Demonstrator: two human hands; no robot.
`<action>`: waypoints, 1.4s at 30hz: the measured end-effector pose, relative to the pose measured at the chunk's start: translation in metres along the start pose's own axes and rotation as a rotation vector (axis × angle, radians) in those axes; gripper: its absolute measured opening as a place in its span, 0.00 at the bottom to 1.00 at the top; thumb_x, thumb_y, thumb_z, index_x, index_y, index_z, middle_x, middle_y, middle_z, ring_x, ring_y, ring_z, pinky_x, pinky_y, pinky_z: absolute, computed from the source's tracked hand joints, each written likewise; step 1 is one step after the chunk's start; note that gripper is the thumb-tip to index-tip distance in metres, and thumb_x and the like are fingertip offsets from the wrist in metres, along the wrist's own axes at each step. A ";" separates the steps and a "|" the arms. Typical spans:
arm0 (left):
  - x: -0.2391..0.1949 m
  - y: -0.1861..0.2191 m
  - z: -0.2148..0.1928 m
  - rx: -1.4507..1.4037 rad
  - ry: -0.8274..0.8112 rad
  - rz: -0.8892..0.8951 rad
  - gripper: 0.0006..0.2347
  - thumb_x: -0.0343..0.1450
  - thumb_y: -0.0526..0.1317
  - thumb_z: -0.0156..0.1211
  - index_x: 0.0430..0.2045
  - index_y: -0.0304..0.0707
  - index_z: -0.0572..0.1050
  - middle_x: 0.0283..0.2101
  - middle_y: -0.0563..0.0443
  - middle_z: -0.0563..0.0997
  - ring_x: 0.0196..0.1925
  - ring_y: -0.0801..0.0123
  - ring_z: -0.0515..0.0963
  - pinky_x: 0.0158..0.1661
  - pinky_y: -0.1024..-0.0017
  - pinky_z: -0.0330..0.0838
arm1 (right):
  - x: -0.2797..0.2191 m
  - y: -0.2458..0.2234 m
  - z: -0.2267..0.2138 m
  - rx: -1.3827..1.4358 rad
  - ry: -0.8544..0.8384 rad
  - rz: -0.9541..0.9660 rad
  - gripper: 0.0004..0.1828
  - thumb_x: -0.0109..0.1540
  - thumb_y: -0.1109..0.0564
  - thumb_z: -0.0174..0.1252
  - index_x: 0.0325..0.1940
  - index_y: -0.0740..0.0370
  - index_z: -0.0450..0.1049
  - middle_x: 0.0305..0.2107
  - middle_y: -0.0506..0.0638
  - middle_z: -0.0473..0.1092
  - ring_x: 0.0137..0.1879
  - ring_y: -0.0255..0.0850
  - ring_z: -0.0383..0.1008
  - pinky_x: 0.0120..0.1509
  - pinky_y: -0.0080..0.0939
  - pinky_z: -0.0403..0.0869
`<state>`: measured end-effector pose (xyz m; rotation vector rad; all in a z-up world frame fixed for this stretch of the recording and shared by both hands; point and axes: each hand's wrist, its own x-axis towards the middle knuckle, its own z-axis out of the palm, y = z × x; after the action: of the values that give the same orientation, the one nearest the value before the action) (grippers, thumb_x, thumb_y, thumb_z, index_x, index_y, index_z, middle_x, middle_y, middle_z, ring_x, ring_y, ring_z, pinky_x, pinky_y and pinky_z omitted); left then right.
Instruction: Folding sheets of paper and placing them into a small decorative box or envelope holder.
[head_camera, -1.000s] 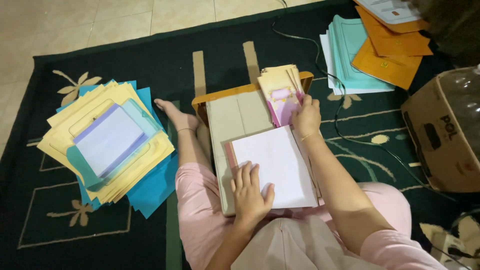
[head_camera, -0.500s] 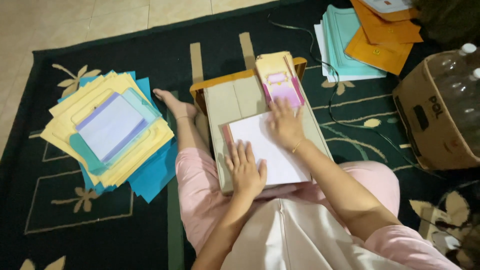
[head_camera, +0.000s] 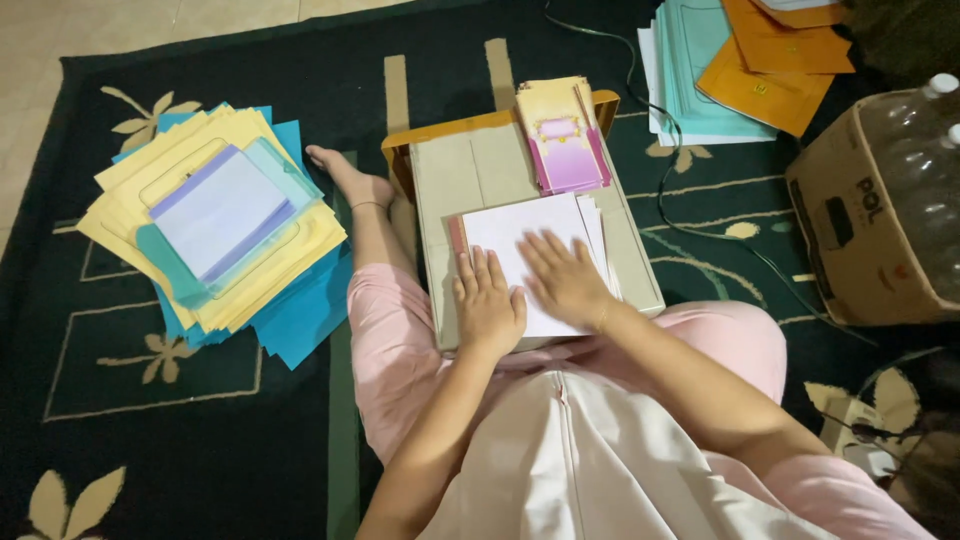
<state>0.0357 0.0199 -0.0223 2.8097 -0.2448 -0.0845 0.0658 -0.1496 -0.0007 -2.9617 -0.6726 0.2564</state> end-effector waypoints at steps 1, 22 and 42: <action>0.000 -0.001 0.001 0.002 0.002 -0.004 0.32 0.74 0.50 0.40 0.70 0.23 0.50 0.75 0.23 0.46 0.78 0.34 0.37 0.68 0.42 0.40 | 0.020 0.005 0.003 0.001 0.001 -0.004 0.35 0.71 0.39 0.25 0.82 0.49 0.44 0.78 0.49 0.45 0.82 0.48 0.42 0.76 0.63 0.46; 0.000 0.000 -0.003 -0.003 -0.015 -0.015 0.32 0.75 0.51 0.38 0.71 0.24 0.49 0.76 0.25 0.45 0.79 0.36 0.37 0.66 0.43 0.43 | 0.007 -0.003 0.002 0.012 -0.017 0.049 0.35 0.72 0.38 0.23 0.82 0.52 0.42 0.79 0.51 0.41 0.83 0.48 0.39 0.77 0.64 0.43; -0.003 -0.004 0.003 -0.074 0.092 0.038 0.32 0.74 0.50 0.45 0.69 0.22 0.55 0.74 0.23 0.49 0.78 0.34 0.41 0.68 0.44 0.41 | -0.043 0.006 0.009 0.357 0.200 0.373 0.51 0.66 0.29 0.48 0.80 0.66 0.45 0.75 0.67 0.47 0.82 0.57 0.42 0.79 0.65 0.41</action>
<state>0.0334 0.0236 -0.0263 2.7255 -0.2670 0.0430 0.0289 -0.1735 -0.0043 -2.6915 -0.0379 0.0896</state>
